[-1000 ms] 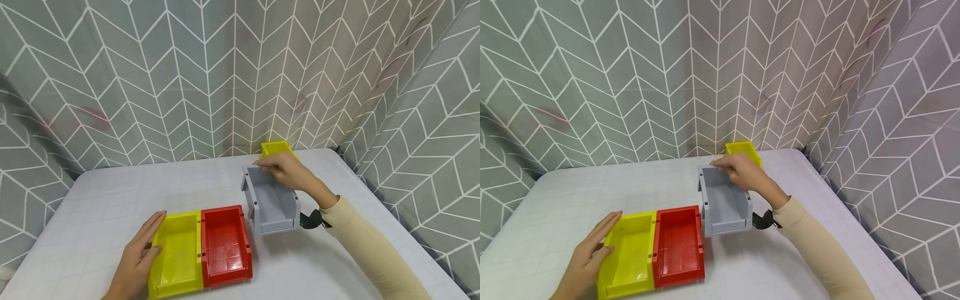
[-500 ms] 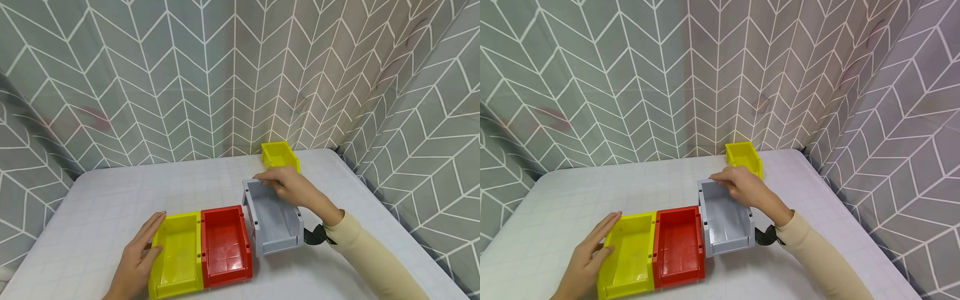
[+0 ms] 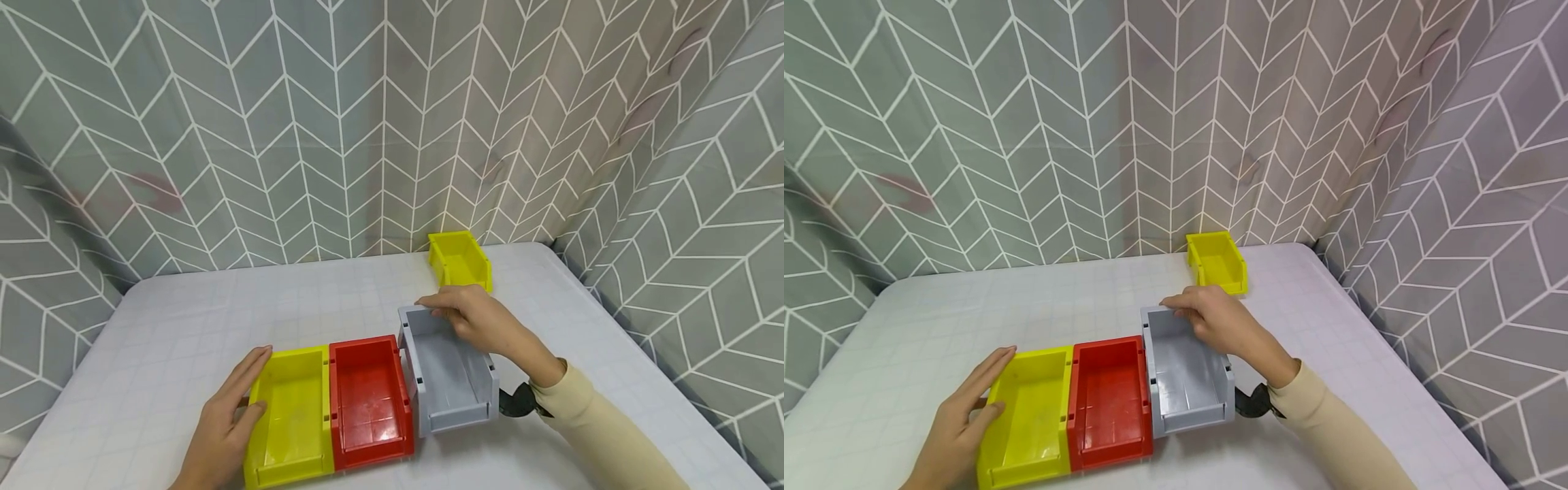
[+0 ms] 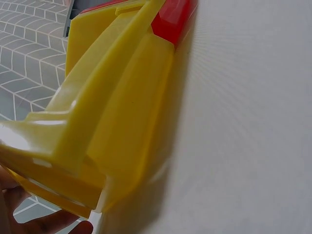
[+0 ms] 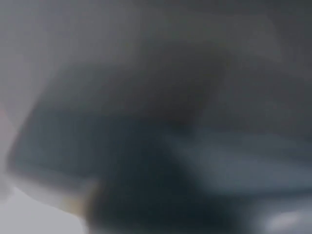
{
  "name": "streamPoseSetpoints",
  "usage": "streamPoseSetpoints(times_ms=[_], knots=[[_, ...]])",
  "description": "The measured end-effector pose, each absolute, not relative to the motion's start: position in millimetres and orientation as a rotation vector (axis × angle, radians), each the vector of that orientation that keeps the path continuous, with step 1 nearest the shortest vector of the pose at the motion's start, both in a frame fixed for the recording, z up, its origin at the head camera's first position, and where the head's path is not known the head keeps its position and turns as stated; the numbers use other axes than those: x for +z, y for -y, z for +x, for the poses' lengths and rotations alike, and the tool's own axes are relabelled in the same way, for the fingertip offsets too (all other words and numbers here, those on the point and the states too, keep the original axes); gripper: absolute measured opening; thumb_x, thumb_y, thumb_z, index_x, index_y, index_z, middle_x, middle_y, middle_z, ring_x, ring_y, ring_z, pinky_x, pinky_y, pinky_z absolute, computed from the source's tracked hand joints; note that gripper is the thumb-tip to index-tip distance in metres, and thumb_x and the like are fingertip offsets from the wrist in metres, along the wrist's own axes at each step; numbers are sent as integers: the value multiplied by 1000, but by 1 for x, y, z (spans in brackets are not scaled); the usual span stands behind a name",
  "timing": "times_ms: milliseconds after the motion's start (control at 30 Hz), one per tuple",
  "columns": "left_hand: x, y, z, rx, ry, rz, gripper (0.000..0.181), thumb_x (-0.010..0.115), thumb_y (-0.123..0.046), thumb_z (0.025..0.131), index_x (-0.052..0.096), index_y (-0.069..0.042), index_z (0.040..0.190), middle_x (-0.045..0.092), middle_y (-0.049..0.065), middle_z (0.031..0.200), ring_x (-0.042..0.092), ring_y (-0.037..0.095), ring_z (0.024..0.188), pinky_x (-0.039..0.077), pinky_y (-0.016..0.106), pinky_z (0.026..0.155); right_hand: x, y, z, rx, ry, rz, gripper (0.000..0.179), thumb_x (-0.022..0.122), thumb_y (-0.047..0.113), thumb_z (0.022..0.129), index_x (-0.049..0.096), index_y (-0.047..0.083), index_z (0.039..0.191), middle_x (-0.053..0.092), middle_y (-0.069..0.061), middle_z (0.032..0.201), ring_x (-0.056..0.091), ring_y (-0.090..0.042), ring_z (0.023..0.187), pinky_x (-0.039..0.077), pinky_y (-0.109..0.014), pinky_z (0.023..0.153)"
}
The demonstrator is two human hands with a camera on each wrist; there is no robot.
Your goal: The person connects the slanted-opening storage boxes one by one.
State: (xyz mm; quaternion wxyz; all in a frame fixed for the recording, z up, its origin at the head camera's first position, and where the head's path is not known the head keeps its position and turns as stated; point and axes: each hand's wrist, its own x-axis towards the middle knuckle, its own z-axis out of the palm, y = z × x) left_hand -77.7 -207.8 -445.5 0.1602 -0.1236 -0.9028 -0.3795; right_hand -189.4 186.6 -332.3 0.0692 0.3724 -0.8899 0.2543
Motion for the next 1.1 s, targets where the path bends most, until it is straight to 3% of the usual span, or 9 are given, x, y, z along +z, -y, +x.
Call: streamPoseSetpoints(times_ms=[367,567,1100], knots=[[-446,208,-78,-1099,2569,-364,78,61,4,97,37,-29,163,37,2,165,41,12,142,56,32,82,-339,-186,-189,769,2688,1144,34,67,-11,92,77,3,122,70,1,89,57,-13,78,54,-30,72],[-447,208,-78,-1093,2570,-363,78,61,4,96,37,-29,163,36,0,165,39,8,142,55,33,82,-342,-185,-190,743,2687,1150,33,68,-11,92,77,3,121,68,1,85,56,-12,76,52,-29,70],[-446,209,-78,-1097,2577,-361,77,61,3,97,37,-28,163,36,3,165,41,14,142,54,29,82,-346,-180,-190,703,2741,1132,31,69,-8,93,76,1,122,71,-3,88,55,-11,74,52,-27,68]])
